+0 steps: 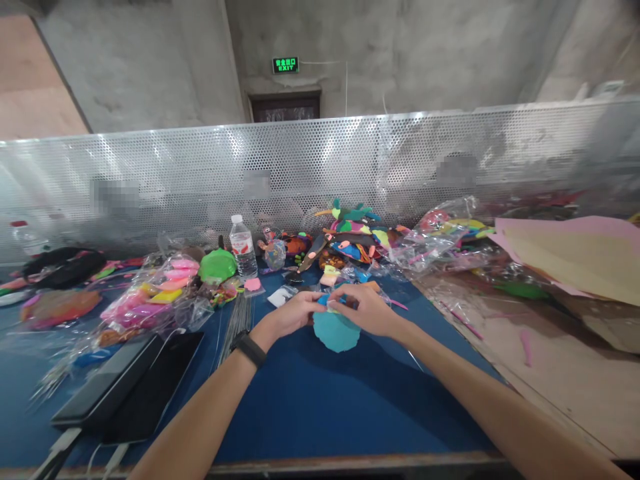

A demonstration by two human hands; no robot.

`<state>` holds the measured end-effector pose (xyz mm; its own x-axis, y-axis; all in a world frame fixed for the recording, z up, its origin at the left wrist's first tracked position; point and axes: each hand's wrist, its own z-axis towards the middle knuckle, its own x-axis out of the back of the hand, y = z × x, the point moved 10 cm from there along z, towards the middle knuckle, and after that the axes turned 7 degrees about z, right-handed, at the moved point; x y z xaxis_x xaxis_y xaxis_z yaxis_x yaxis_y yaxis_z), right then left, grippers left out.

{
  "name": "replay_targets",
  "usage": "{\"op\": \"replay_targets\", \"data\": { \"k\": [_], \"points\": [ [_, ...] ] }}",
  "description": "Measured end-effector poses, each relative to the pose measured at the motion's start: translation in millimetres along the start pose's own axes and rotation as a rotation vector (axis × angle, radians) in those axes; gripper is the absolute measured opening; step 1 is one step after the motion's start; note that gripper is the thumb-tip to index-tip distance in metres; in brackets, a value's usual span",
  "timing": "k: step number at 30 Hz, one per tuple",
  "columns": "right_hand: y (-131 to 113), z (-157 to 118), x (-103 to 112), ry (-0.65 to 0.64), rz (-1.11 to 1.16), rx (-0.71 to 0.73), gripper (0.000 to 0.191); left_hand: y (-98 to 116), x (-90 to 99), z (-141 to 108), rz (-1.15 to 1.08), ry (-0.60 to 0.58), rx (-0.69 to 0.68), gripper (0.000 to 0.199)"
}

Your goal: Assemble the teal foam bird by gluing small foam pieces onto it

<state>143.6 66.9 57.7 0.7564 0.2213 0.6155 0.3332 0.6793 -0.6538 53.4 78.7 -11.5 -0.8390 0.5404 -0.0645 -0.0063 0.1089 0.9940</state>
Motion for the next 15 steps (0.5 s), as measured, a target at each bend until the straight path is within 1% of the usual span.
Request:
{"op": "replay_targets", "data": {
  "k": [7, 15],
  "points": [
    [4.1, -0.3, 0.9, 0.024, -0.001, -0.001, 0.018, -0.3, 4.1, 1.5, 0.084, 0.024, -0.062, 0.037],
    [-0.7, -0.2, 2.4, 0.018, 0.007, -0.003, 0.019, -1.3, 5.7, 3.6, 0.062, 0.043, -0.055, 0.034]
  ]
}}
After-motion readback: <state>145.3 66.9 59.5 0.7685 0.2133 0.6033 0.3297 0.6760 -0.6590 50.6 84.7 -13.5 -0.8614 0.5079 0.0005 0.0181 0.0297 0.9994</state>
